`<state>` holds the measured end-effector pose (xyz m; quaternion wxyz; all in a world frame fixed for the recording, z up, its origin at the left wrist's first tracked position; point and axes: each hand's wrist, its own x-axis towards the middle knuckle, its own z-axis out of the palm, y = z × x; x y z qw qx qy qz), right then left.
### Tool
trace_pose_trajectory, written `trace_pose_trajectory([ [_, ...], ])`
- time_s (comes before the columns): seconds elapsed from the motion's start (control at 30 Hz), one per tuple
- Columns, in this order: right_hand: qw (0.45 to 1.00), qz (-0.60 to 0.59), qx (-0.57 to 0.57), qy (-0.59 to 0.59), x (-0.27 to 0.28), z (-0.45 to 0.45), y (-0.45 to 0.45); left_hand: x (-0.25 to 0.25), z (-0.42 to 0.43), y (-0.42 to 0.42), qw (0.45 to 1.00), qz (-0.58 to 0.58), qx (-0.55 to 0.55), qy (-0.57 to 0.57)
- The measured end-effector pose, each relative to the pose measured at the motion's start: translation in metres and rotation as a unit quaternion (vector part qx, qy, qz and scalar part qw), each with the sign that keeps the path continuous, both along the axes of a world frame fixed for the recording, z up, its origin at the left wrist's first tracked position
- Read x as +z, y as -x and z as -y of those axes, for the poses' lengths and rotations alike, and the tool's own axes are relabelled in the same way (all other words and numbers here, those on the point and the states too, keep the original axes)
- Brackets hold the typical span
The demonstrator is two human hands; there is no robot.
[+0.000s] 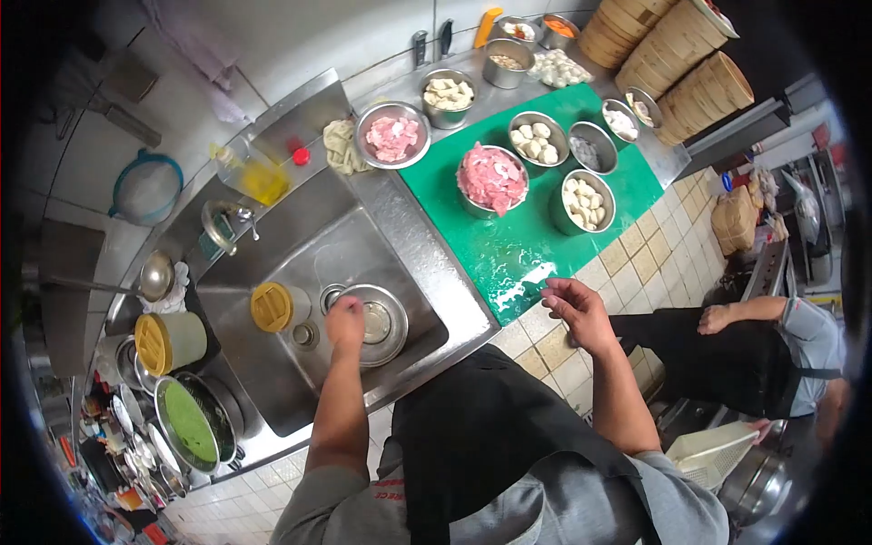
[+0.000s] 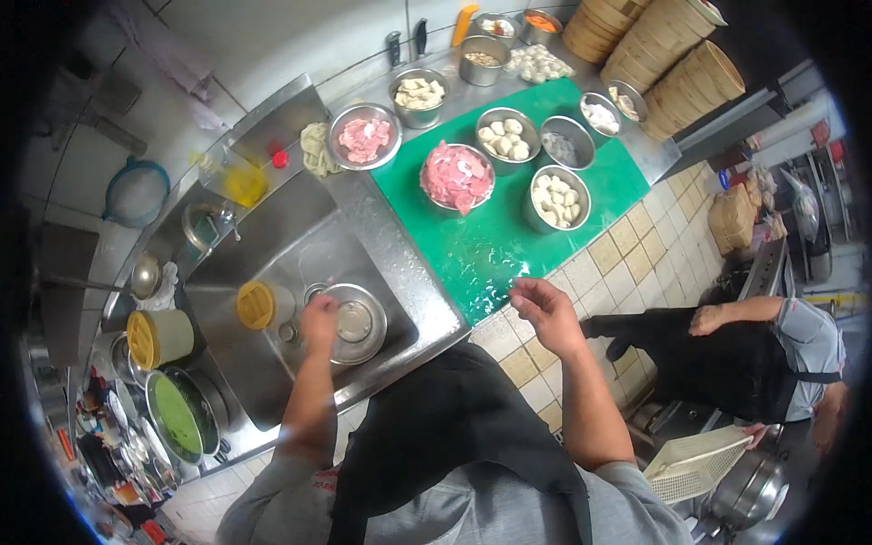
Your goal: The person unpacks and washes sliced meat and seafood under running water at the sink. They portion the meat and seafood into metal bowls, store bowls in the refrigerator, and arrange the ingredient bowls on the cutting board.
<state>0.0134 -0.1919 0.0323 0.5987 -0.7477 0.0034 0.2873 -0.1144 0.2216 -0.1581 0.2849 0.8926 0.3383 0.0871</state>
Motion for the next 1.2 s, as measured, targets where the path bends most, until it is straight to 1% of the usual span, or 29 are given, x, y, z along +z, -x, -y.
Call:
trace_pose_trajectory([
  [0.07, 1.0, 0.002, -0.018, 0.002, 0.0, 0.005, 0.002, 0.033, -0.003, 0.004, 0.993, -0.07, 0.05, 0.084],
  [0.1, 1.0, 0.0, -0.028, 0.006, -0.001, 0.006, 0.002, 0.046, 0.001, -0.002, 0.993, -0.069, 0.045, 0.085],
  [0.17, 0.999, 0.0, -0.042, 0.01, -0.001, 0.007, 0.005, 0.076, 0.022, -0.025, 0.986, 0.094, 0.014, 0.134],
  [0.23, 0.999, 0.001, -0.048, 0.007, 0.0, 0.004, 0.006, 0.137, 0.06, -0.062, 0.967, 0.172, -0.054, 0.182],
  [0.3, 0.999, 0.009, -0.03, 0.007, -0.003, 0.002, 0.005, 0.144, 0.081, -0.106, 0.937, 0.263, -0.19, 0.13],
  [0.37, 1.0, 0.025, 0.011, 0.015, -0.003, 0.001, -0.001, 0.174, 0.11, -0.148, 0.92, 0.273, -0.264, 0.099],
  [0.4, 0.999, 0.027, 0.013, 0.012, -0.001, 0.003, -0.005, 0.175, 0.12, -0.168, 0.92, 0.274, -0.263, 0.095],
  [0.47, 0.999, 0.023, 0.026, -0.001, 0.005, 0.009, -0.013, 0.173, 0.134, -0.204, 0.913, 0.252, -0.311, 0.074],
  [0.5, 0.999, 0.023, 0.031, -0.004, 0.005, 0.016, -0.019, 0.172, 0.135, -0.218, 0.915, 0.253, -0.307, 0.07],
  [0.53, 0.999, 0.027, 0.026, -0.011, 0.005, 0.027, -0.024, 0.172, 0.135, -0.231, 0.908, 0.255, -0.327, 0.06],
  [0.57, 0.999, 0.03, 0.02, -0.018, 0.005, 0.039, -0.03, 0.171, 0.136, -0.239, 0.901, 0.256, -0.348, 0.051],
  [0.6, 0.999, 0.029, 0.023, -0.024, 0.003, 0.052, -0.037, 0.174, 0.138, -0.243, 0.902, 0.254, -0.347, 0.045],
  [0.67, 0.999, 0.048, 0.015, -0.008, -0.001, 0.082, -0.049, 0.178, 0.142, -0.248, 0.899, 0.239, -0.367, 0.015],
  [0.7, 0.999, 0.039, 0.003, -0.003, -0.001, 0.094, -0.055, 0.18, 0.148, -0.247, 0.899, 0.255, -0.357, -0.02],
  [0.73, 0.999, 0.037, 0.003, -0.006, -0.003, 0.105, -0.061, 0.178, 0.15, -0.248, 0.899, 0.252, -0.357, -0.022],
  [0.8, 0.999, 0.029, -0.013, -0.007, -0.008, 0.125, -0.071, 0.176, 0.154, -0.248, 0.895, 0.259, -0.355, -0.074],
  [0.83, 1.0, 0.018, -0.019, -0.007, -0.01, 0.132, -0.076, 0.177, 0.159, -0.246, 0.898, 0.278, -0.333, -0.074],
  [1.0, 1.0, 0.0, 0.003, -0.013, -0.017, 0.144, -0.096, 0.174, 0.164, -0.246, 0.921, 0.237, -0.302, -0.066],
  [1.07, 1.0, 0.011, 0.019, -0.023, -0.016, 0.14, -0.1, 0.176, 0.164, -0.244, 0.916, 0.262, -0.302, 0.021],
  [1.1, 0.999, 0.011, 0.024, -0.026, -0.016, 0.138, -0.102, 0.182, 0.167, -0.239, 0.918, 0.262, -0.298, 0.017],
  [1.17, 0.999, 0.011, 0.01, -0.038, -0.016, 0.135, -0.102, 0.194, 0.17, -0.228, 0.905, 0.318, -0.282, -0.013],
  [1.2, 0.999, 0.013, 0.015, -0.039, -0.016, 0.135, -0.102, 0.189, 0.165, -0.228, 0.905, 0.321, -0.278, -0.015],
])
